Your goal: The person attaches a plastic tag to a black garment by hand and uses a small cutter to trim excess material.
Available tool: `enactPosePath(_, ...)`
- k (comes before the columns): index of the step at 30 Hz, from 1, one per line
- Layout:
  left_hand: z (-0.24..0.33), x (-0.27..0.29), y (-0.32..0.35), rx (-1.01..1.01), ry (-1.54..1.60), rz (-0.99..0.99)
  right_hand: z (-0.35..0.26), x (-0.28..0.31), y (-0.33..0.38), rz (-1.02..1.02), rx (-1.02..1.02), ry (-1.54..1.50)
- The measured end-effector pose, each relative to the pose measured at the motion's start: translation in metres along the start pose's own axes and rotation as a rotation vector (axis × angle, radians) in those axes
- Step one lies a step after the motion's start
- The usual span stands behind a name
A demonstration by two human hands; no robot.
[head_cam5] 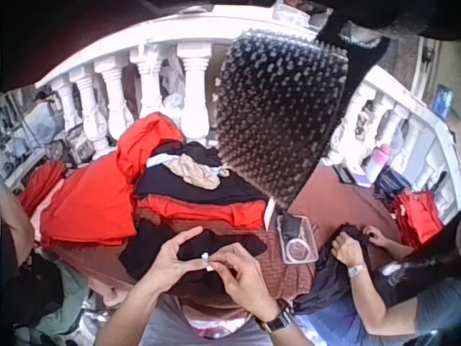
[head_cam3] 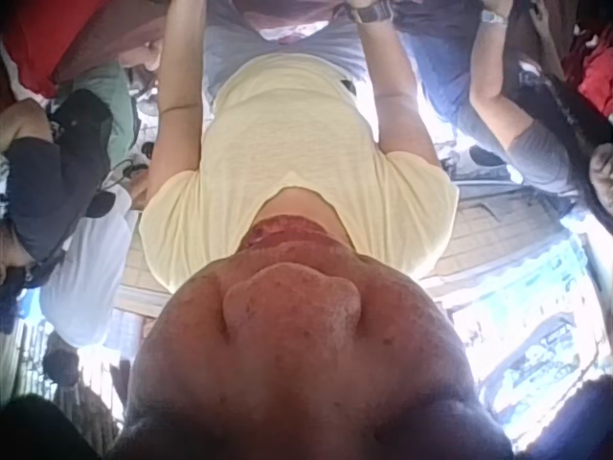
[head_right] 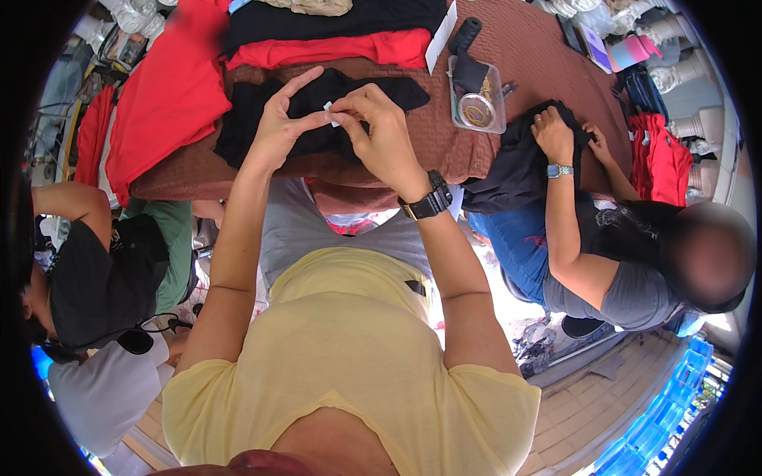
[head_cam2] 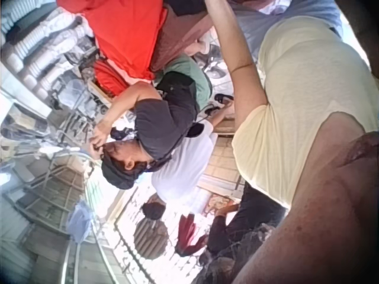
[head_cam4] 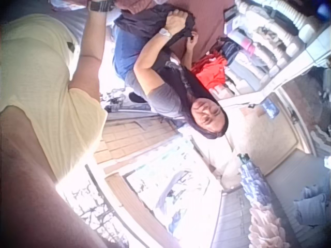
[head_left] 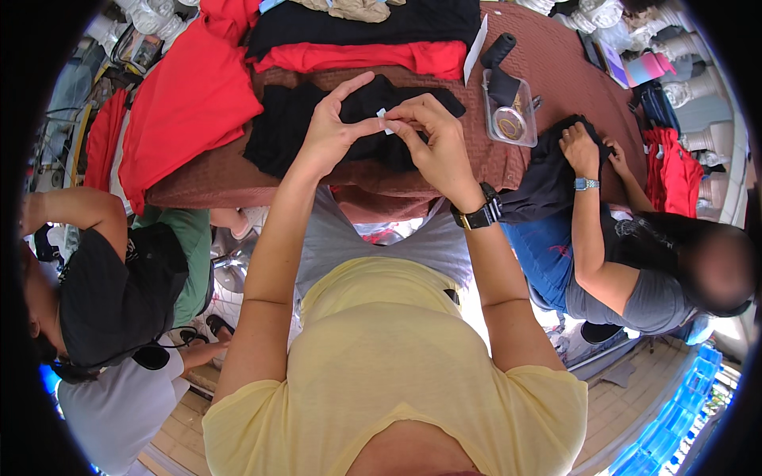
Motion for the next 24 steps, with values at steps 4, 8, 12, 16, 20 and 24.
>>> enactPosePath(4,0.004,-0.006,-0.001,-0.056,-0.060,0.014,0.004,0.000,0.000,0.048,0.040,0.010)
enactPosePath(8,0.004,-0.006,0.000,-0.106,-0.157,0.045,-0.011,0.005,-0.005,0.077,0.186,0.094)
enactPosePath(12,-0.003,0.000,0.001,-0.071,-0.188,0.098,-0.054,0.031,-0.026,0.204,0.189,-0.256)
enactPosePath(16,-0.026,0.000,-0.010,-0.114,-0.280,0.140,-0.143,0.104,-0.042,0.363,0.528,-0.418)
enactPosePath(20,-0.042,0.006,-0.011,-0.140,-0.374,0.179,-0.203,0.155,-0.032,0.409,0.682,-0.464)
enactPosePath(24,-0.043,0.007,-0.010,-0.097,-0.457,0.214,-0.229,0.169,-0.021,0.392,0.712,-0.448)
Point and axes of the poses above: each hand's wrist, its own y-axis away from the middle knuckle, its own x-axis out of the back of the hand, z = x × y, the point moved 4 cm from there along -y, towards the middle knuckle, and after that the axes turned 11 degrees about z, right-handed, at the moved point
